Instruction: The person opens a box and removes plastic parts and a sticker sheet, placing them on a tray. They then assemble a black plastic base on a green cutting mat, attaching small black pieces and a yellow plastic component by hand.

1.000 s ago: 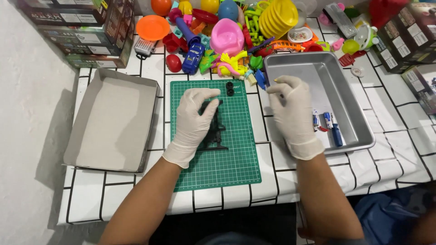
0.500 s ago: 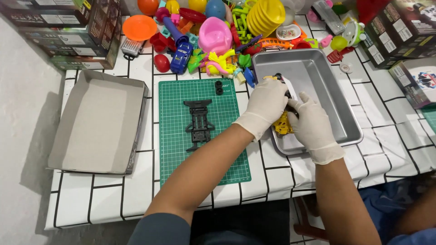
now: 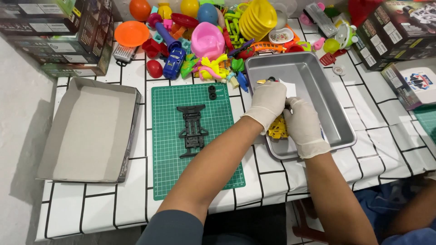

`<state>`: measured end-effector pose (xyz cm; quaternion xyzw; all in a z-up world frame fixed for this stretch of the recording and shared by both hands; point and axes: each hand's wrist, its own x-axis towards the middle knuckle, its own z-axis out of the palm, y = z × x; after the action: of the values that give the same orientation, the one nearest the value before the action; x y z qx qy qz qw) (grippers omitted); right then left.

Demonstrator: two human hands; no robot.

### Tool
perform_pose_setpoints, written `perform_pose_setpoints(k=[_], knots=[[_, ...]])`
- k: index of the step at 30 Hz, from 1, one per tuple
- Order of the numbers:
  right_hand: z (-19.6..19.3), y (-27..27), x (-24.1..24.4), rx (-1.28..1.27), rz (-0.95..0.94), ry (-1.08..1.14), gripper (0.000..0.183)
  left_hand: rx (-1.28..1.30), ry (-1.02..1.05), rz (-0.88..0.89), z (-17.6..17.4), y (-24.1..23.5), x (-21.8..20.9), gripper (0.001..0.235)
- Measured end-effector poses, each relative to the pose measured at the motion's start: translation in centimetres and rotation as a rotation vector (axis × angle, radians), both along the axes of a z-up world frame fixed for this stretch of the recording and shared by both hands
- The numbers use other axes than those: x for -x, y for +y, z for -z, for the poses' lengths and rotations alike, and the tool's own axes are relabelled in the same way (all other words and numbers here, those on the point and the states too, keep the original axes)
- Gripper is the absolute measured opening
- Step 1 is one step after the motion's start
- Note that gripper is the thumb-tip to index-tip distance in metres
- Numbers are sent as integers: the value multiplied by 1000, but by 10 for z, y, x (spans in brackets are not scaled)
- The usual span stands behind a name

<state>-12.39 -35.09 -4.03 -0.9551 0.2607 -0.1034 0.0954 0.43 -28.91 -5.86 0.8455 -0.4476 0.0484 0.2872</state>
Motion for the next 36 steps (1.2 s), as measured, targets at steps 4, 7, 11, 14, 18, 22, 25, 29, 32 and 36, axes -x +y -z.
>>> perform_pose_setpoints(k=[4,7,11,14,18,22,25,29,32,36], knots=[[-6,5,1,-108,54,-60,16,7,6,-11,-9,10,-1,11],[-9,4,7,-152,88,-96,13,-7,-17,-6,-20,19,-1,11],[-19,6,15,-280,158,-144,12,-46,-10,-54,-23,20,1,14],[-37,15,16,-393,197,-147,13,-33,-64,-46,-14,14,-12,16],[-43,18,18,-426,208,-185,13,-30,-108,-63,-22,7,-3,15],[-38,19,18,-432,198,-222,13,-49,-150,-55,-10,-12,-2,16],[-37,22,18,-401,192,-218,12,-68,-175,-72,-6,-16,0,17],[-30,15,17,-355,194,-232,12,-61,-192,-81,-3,-15,-4,13],[-25,6,17,-287,183,-276,11,-9,-142,-67,-35,5,-4,10],[-25,7,19,-239,151,-286,11,106,-16,-26,-69,60,-6,18]])
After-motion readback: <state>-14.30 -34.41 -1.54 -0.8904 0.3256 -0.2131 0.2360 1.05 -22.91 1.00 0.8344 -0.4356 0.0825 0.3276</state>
